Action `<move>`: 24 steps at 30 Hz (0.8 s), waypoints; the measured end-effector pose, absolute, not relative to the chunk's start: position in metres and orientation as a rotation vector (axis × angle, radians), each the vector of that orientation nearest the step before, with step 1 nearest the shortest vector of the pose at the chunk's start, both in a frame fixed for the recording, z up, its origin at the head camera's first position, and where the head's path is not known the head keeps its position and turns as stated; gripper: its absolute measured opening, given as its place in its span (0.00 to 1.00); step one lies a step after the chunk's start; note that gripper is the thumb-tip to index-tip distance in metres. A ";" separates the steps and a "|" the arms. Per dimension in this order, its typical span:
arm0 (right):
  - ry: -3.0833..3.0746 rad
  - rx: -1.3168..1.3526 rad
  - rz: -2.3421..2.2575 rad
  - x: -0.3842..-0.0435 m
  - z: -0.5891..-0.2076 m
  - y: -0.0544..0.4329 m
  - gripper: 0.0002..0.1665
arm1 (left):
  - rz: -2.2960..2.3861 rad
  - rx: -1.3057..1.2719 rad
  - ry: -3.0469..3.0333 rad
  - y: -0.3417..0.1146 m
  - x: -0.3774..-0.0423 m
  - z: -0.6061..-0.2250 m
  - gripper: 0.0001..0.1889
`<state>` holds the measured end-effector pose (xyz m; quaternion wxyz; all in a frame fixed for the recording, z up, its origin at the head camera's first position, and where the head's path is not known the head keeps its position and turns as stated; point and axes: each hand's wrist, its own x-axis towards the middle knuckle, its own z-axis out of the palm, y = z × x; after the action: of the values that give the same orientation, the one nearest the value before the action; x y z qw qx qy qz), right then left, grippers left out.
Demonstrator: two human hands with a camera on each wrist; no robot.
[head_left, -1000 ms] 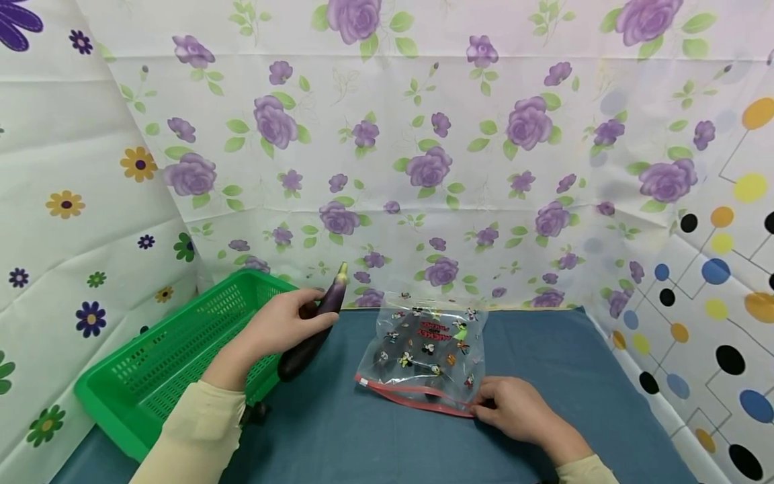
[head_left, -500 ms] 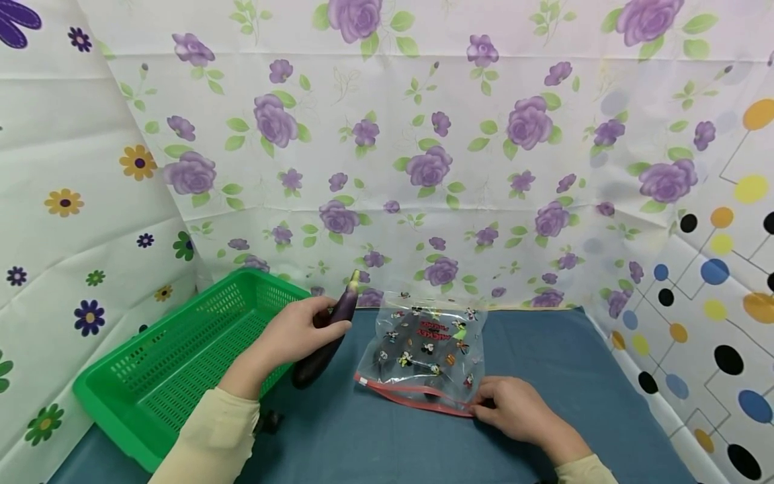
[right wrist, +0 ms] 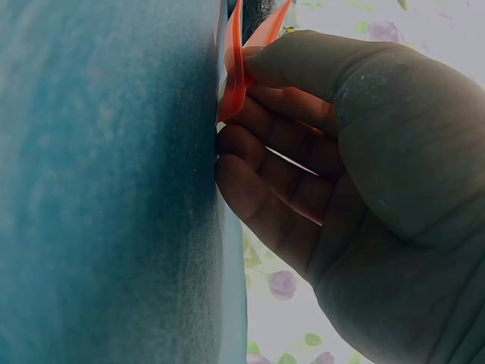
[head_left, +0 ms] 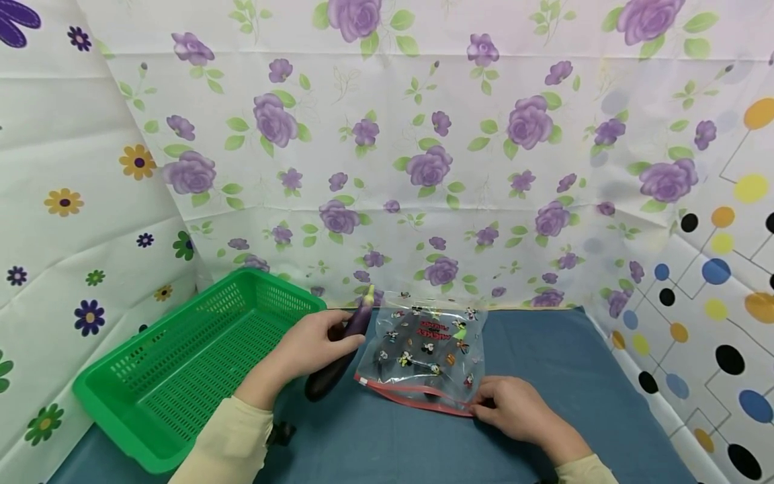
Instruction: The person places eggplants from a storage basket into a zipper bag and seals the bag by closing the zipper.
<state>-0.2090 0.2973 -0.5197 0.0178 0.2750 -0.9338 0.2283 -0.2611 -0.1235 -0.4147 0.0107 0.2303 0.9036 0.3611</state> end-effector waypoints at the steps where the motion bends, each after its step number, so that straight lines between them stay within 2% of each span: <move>1: -2.899 0.856 0.711 -0.209 -0.520 0.297 0.09 | 1.125 0.722 2.814 -0.122 -0.261 -0.416 0.20; 9: -2.895 0.863 0.714 -0.209 -0.519 0.297 0.09 | 1.103 0.762 2.776 -0.113 -0.259 -0.428 0.19; 16: -2.895 0.861 0.711 -0.210 -0.521 0.297 0.08 | 1.082 0.768 2.740 -0.105 -0.257 -0.434 0.24; 24: -2.892 0.854 0.694 -0.211 -0.522 0.298 0.09 | 1.012 0.803 2.753 -0.096 -0.253 -0.441 0.27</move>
<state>-0.2107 0.2977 -0.5221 0.0235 0.2759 -0.9344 0.2243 -0.2530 -0.0961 -0.4414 0.0503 0.2636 0.9042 0.3323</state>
